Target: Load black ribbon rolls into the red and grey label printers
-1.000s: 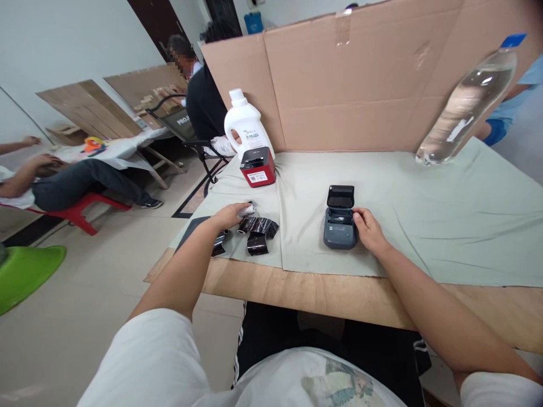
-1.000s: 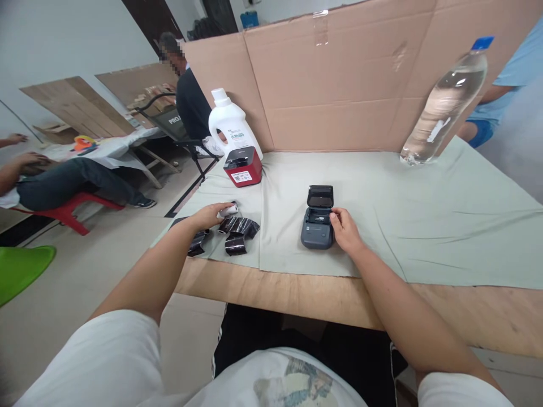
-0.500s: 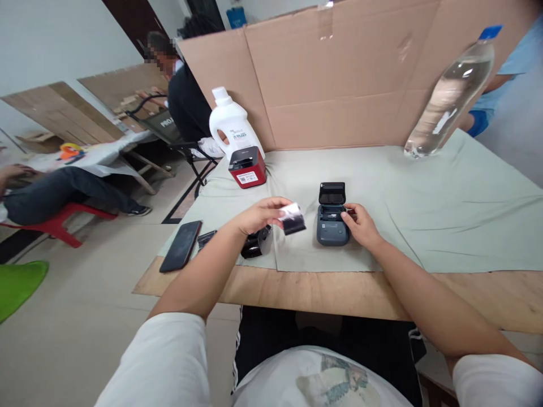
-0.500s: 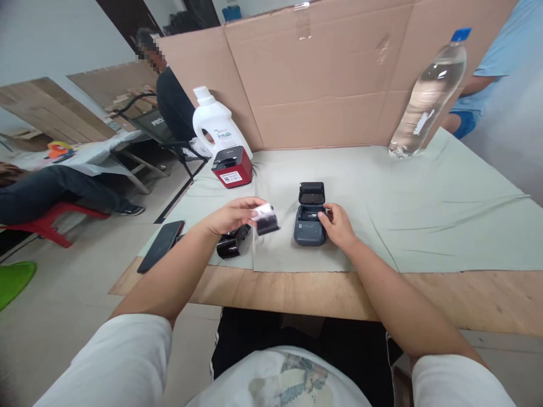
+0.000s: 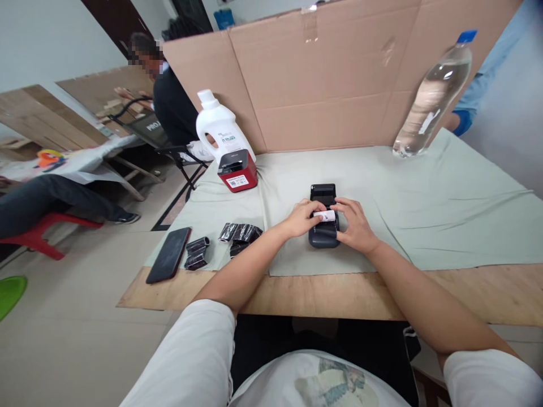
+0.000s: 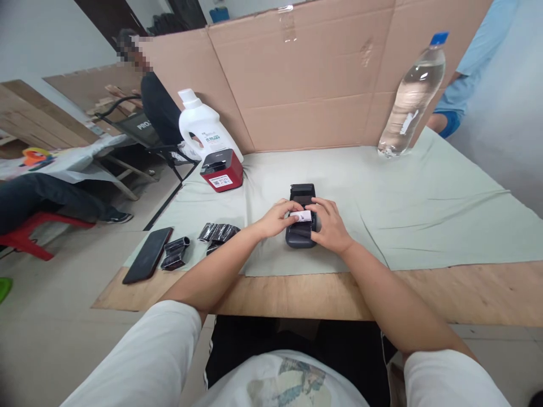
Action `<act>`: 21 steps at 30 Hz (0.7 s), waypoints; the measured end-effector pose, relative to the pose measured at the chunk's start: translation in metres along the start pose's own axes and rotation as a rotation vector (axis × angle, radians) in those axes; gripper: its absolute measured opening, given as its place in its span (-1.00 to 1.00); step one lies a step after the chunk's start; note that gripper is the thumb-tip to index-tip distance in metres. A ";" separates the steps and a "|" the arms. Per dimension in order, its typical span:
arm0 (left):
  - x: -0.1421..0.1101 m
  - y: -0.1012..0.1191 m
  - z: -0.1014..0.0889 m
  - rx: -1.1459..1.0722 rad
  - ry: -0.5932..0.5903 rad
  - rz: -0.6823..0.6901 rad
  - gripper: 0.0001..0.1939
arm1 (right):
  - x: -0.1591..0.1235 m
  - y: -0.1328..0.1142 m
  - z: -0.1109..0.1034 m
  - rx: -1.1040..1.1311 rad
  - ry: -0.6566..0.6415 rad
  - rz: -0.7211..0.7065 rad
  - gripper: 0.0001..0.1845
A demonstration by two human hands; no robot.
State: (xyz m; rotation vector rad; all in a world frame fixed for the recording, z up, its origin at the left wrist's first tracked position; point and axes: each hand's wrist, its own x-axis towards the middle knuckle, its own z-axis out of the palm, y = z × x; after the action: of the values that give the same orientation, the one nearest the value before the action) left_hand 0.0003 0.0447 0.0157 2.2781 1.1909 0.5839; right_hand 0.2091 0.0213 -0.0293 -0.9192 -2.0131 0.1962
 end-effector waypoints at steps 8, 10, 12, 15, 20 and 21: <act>0.002 -0.005 0.012 0.128 0.091 0.052 -0.73 | 0.005 -0.008 -0.005 -0.003 -0.047 -0.065 -0.94; 0.002 -0.010 0.012 0.110 0.179 0.066 -0.73 | 0.006 -0.009 -0.005 0.013 -0.051 -0.066 -0.88; 0.004 -0.016 0.011 0.095 0.277 0.044 -0.73 | 0.006 -0.009 -0.005 0.038 -0.071 -0.074 -0.84; 0.010 -0.026 0.008 0.078 0.385 0.006 -0.71 | 0.007 -0.010 -0.005 0.075 -0.120 -0.087 -0.84; 0.018 -0.036 0.011 -0.008 0.373 0.001 -0.60 | 0.005 -0.010 -0.004 0.069 -0.188 -0.099 -0.81; 0.019 -0.036 0.012 -0.026 0.363 0.003 -0.58 | 0.005 -0.010 -0.004 0.058 -0.192 -0.095 -0.78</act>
State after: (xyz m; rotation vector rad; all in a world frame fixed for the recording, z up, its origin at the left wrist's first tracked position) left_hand -0.0056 0.0756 -0.0131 2.2110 1.3340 1.0417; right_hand 0.2051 0.0162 -0.0191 -0.7911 -2.2106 0.2983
